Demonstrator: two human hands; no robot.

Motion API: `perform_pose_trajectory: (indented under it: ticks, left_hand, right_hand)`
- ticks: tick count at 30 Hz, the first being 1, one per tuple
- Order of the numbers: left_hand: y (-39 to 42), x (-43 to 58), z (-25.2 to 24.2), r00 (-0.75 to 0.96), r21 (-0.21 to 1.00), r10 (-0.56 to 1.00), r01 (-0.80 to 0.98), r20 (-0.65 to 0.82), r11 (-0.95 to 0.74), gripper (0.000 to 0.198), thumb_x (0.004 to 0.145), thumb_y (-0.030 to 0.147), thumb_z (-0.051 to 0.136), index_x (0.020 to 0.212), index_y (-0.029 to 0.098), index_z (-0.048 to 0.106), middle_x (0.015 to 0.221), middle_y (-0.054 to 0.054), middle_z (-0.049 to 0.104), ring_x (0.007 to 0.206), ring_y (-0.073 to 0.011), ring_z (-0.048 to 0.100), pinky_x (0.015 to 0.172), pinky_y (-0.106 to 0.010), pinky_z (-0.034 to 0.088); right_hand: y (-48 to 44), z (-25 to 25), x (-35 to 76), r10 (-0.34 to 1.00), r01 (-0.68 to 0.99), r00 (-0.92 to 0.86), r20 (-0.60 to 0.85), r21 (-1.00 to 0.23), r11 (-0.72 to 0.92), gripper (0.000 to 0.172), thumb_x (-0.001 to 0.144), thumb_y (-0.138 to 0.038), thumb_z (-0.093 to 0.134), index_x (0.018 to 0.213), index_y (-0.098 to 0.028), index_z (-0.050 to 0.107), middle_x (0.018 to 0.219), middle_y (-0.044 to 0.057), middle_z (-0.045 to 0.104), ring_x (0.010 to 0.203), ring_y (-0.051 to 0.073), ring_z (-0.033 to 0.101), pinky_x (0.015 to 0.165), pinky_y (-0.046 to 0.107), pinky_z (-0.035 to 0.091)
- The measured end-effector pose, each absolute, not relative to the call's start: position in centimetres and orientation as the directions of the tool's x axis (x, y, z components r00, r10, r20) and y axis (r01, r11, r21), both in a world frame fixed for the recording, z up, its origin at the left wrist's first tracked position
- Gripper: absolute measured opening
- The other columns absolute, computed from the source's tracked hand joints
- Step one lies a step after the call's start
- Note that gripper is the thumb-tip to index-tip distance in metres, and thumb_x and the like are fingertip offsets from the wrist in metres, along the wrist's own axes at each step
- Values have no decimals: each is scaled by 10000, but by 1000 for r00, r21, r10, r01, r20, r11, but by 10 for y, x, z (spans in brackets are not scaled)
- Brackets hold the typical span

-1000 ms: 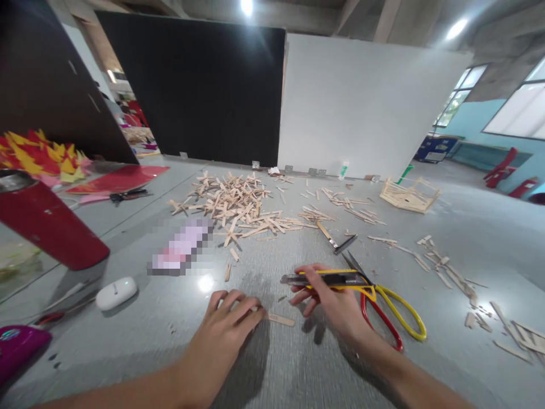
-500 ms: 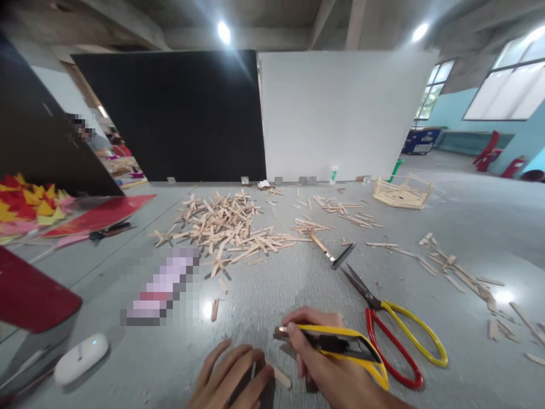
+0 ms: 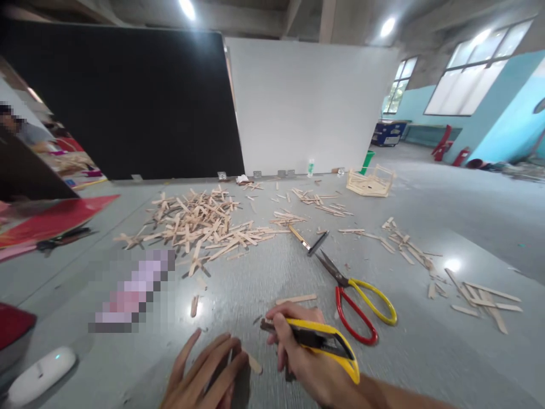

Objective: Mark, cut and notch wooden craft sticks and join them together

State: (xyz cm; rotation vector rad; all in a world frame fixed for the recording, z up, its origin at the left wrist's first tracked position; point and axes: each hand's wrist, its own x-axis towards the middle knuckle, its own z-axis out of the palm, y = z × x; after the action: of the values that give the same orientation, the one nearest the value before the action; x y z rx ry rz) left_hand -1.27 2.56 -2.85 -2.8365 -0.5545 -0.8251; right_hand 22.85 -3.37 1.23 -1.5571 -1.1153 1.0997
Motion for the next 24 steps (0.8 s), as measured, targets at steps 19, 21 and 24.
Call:
perform_pose_trajectory:
  ticks: [19, 21, 24]
  left_hand:
    - [27, -1, -40, 825, 31, 316, 342, 468, -939, 399, 1078, 240, 522, 1469, 175, 572, 1500, -186, 608, 1487, -319, 494, 1203, -546, 451]
    - [27, -4, -29, 842, 32, 325, 346, 429, -938, 438, 1087, 257, 496, 1513, 167, 537, 1493, -193, 614, 1465, -338, 520, 1154, -566, 499]
    - [27, -5, -24, 853, -66, 274, 336, 444, -940, 454, 1077, 251, 493, 1520, 161, 539, 1437, -212, 651, 1409, -379, 575, 1107, -616, 522]
  right_hand:
    - [-16, 18, 231, 988, 202, -34, -151, -969, -141, 376, 1020, -574, 620, 898, -219, 639, 593, -53, 613, 499, 117, 585, 506, 228, 480]
    - [-10, 21, 229, 981, 183, -88, -175, -971, -157, 394, 1016, -585, 620, 900, -209, 647, 580, -43, 631, 489, 119, 585, 499, 231, 475]
    - [-4, 32, 229, 963, 285, -157, -220, -943, -169, 371, 983, -576, 667, 901, -215, 648, 578, -36, 646, 507, 134, 593, 502, 238, 462]
